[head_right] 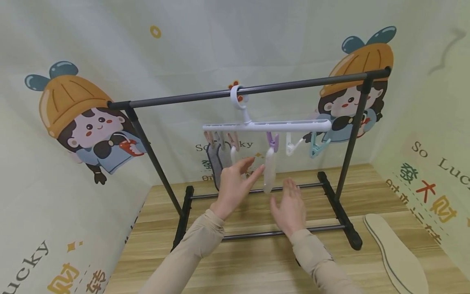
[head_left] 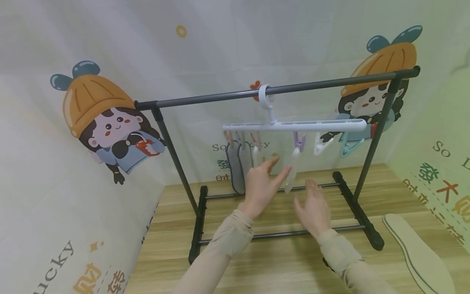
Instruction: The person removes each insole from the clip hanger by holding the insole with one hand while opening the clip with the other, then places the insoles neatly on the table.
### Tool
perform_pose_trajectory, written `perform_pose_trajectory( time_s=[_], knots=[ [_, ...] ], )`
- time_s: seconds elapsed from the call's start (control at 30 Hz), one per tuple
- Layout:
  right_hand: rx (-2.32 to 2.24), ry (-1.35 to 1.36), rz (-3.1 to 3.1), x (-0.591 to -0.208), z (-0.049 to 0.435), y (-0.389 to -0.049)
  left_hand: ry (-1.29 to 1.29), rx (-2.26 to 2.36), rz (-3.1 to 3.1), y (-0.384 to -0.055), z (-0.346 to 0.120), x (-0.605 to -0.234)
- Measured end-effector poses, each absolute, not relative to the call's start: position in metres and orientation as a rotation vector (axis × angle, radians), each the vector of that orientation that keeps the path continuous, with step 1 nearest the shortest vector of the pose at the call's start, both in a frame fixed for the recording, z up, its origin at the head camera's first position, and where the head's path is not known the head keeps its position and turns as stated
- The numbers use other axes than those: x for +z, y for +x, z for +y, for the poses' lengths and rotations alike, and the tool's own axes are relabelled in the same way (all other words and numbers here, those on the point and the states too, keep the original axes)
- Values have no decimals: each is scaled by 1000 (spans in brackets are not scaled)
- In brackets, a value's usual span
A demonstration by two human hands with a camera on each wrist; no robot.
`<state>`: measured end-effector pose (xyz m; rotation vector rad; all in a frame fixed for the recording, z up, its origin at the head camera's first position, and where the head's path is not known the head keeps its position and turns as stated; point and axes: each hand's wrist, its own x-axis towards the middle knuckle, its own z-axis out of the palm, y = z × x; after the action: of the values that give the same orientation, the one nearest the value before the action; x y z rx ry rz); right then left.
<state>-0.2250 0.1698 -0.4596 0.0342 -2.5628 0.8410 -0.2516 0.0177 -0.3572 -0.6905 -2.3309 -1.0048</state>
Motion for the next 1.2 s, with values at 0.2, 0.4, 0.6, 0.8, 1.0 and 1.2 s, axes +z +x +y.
perform_pose_trajectory(
  time_s=[0.2, 0.4, 0.6, 0.8, 1.0, 1.2],
  knots=[
    [808, 60, -2559, -456, 167, -228, -700, -997, -2328, -256, 23, -352],
    [784, 75, -2586, -454, 168, -232, -689, -1004, -2399, -257, 30, -341],
    [761, 76, -2565, -456, 168, -233, -723, -1001, -2384, -261, 34, -336],
    [758, 73, -2551, -459, 166, -236, -715, -1014, -2373, -265, 38, -336],
    [754, 87, -2557, -457, 162, -236, -700, -1000, -2362, -270, 43, -335],
    [770, 99, -2547, -454, 161, -237, -705, -1051, -2367, -272, 49, -332]
  ],
)
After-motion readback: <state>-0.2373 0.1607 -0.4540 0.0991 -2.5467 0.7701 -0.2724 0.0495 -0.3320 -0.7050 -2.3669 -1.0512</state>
